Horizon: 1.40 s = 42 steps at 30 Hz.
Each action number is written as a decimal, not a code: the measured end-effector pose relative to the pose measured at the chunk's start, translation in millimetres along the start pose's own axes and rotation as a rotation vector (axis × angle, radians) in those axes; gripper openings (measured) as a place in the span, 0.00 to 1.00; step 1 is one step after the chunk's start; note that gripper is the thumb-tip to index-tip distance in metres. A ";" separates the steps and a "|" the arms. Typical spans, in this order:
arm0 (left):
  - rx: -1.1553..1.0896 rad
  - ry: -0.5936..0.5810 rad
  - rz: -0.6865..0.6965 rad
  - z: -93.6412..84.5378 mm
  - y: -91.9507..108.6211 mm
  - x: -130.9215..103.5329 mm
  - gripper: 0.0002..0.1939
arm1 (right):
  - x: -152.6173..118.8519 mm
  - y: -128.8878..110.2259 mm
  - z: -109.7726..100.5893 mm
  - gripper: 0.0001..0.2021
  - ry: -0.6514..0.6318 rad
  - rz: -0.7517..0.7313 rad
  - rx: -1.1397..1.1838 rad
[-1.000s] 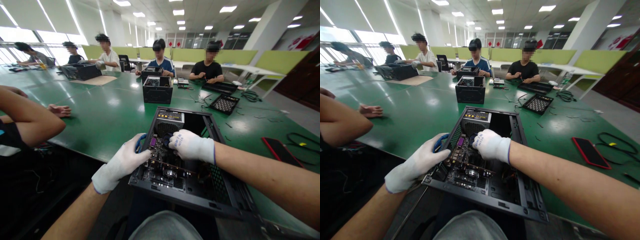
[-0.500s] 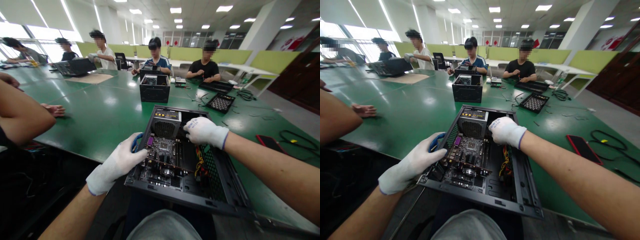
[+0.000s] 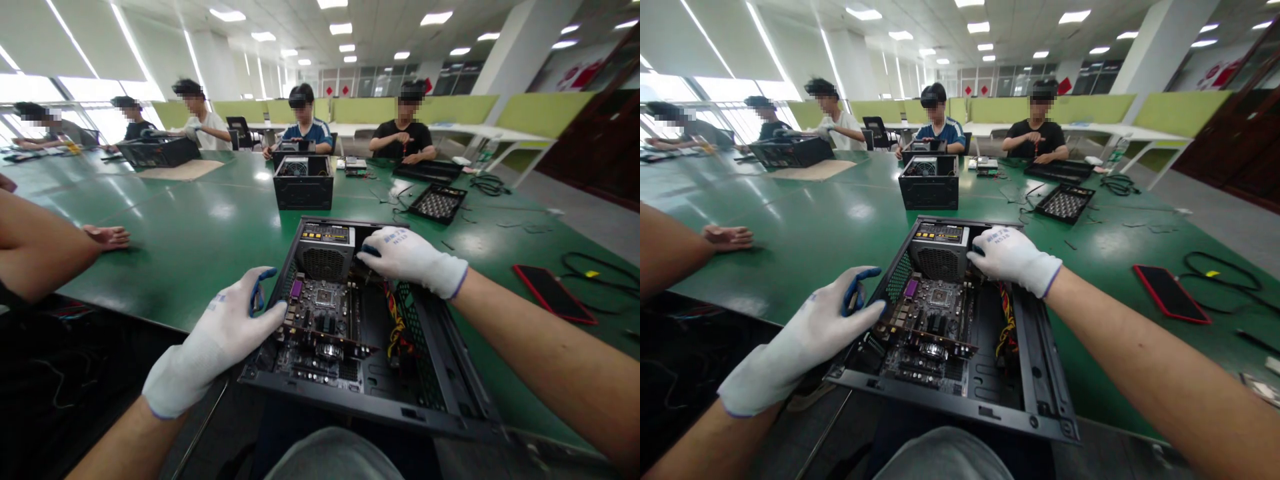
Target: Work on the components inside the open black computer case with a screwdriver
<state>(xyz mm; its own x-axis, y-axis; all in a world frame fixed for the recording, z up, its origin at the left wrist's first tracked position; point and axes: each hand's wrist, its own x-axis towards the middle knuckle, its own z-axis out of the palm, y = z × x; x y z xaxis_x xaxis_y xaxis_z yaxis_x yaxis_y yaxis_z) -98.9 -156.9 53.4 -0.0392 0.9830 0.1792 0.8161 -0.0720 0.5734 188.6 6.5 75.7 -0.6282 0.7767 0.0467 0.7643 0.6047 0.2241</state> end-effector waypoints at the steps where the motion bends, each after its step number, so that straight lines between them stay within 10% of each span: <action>1: 0.051 0.037 0.017 -1.8 3.5 -0.5 0.26 | -5.5 3.6 0.2 0.24 0.067 0.010 0.063; 6: 0.224 0.032 0.211 -4.0 36.2 6.0 0.14 | -21.7 12.6 8.6 0.21 0.269 0.045 0.383; 12: 0.394 -0.395 0.424 30.7 69.8 51.7 0.15 | -23.5 13.6 16.1 0.20 0.284 0.009 0.450; 19: 0.726 -0.717 0.350 88.3 68.8 115.1 0.28 | -25.8 16.5 21.8 0.20 0.294 0.006 0.433; 26: 0.783 -0.765 0.365 117.5 58.8 133.3 0.30 | -27.3 16.7 25.7 0.21 0.311 -0.014 0.403; 42: 0.819 -0.745 0.373 120.4 54.6 135.0 0.21 | -29.6 17.3 28.6 0.21 0.347 -0.064 0.359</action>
<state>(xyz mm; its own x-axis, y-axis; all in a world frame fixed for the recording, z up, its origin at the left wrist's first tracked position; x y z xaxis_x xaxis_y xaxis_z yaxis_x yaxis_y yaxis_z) 9.8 -7.8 12.6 0.4072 0.7994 -0.4417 0.8443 -0.5140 -0.1519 224.6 -0.9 50.4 -0.6400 0.6685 0.3789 0.6864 0.7190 -0.1092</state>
